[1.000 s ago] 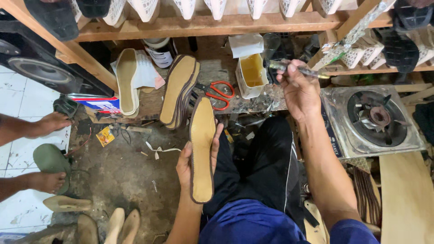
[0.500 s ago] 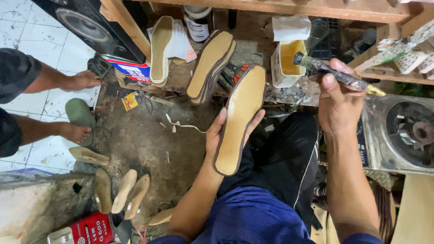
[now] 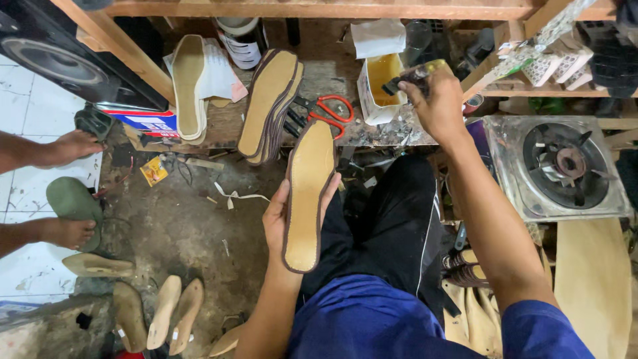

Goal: The person sits on the floor of a shoe workshop and uses a brush to apply glue from a container onto the underside of shoe insoles, brushing the liquid across each insole surface and setting treated insoles on the workbench.

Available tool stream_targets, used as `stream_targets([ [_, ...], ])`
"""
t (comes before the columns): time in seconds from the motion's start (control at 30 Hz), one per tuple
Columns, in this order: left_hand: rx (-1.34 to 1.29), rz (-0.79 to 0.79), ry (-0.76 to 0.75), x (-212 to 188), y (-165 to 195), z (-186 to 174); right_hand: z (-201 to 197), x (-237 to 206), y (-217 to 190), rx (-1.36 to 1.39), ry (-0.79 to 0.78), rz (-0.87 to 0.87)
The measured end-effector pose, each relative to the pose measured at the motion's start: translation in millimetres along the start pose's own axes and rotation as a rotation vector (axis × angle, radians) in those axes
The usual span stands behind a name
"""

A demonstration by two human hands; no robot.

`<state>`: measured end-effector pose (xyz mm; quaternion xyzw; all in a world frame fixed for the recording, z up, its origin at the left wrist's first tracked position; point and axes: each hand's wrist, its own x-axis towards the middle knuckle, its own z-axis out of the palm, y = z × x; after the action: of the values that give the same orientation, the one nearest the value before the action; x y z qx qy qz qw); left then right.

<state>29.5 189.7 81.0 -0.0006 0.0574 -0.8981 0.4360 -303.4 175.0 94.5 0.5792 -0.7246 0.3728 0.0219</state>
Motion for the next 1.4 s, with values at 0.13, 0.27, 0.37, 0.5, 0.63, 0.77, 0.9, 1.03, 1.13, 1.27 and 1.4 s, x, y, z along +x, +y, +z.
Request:
stream_targets([
  [0.13, 0.038, 0.021, 0.018, -2.2, 3.3, 0.5, 11.1, 3.8, 10.4, -0.227, -0.015, -0.201],
  [0.27, 0.028, 0.033, 0.029, -1.9, 7.1, 1.1, 24.2, 5.3, 12.6, -0.242, -0.051, -0.171],
  [0.37, 0.025, 0.024, 0.022, -1.9, 9.5, -0.3, 26.1, 9.7, 8.5, -0.291, -0.087, -0.199],
  [0.5, 0.025, 0.032, 0.014, -2.7, 13.6, -2.2, 4.1, 12.3, -0.4, -0.287, -0.031, -0.258],
  [0.63, -0.026, 0.036, 0.040, -0.3, 12.4, -2.1, -20.1, -0.7, -10.5, -0.238, -0.052, -0.281],
  [0.77, 0.113, -0.017, -0.032, 6.9, 2.3, 0.6, -26.8, -10.1, -23.2, -0.265, -0.060, -0.204],
  [0.9, 0.235, -0.029, -0.069, 11.6, -8.8, 6.6, -39.1, -27.0, -54.9, 0.188, -0.120, 0.132],
  [1.03, 0.338, -0.041, -0.085, 13.1, -17.9, 15.7, -53.2, -66.9, -106.1, 0.701, 0.084, 0.093],
  [1.13, 0.312, -0.074, -0.094, 11.1, -28.2, 23.1, -49.8, -80.7, -133.7, 0.622, 0.076, -0.076],
  [1.27, 0.318, -0.112, -0.133, 8.2, -38.0, 31.1, -46.5, -77.6, -145.3, 0.348, 0.076, -0.144],
  [1.4, 0.379, -0.138, -0.169, 6.1, -39.5, 34.1, -43.9, -76.5, -145.4, 0.395, 0.080, -0.131],
])
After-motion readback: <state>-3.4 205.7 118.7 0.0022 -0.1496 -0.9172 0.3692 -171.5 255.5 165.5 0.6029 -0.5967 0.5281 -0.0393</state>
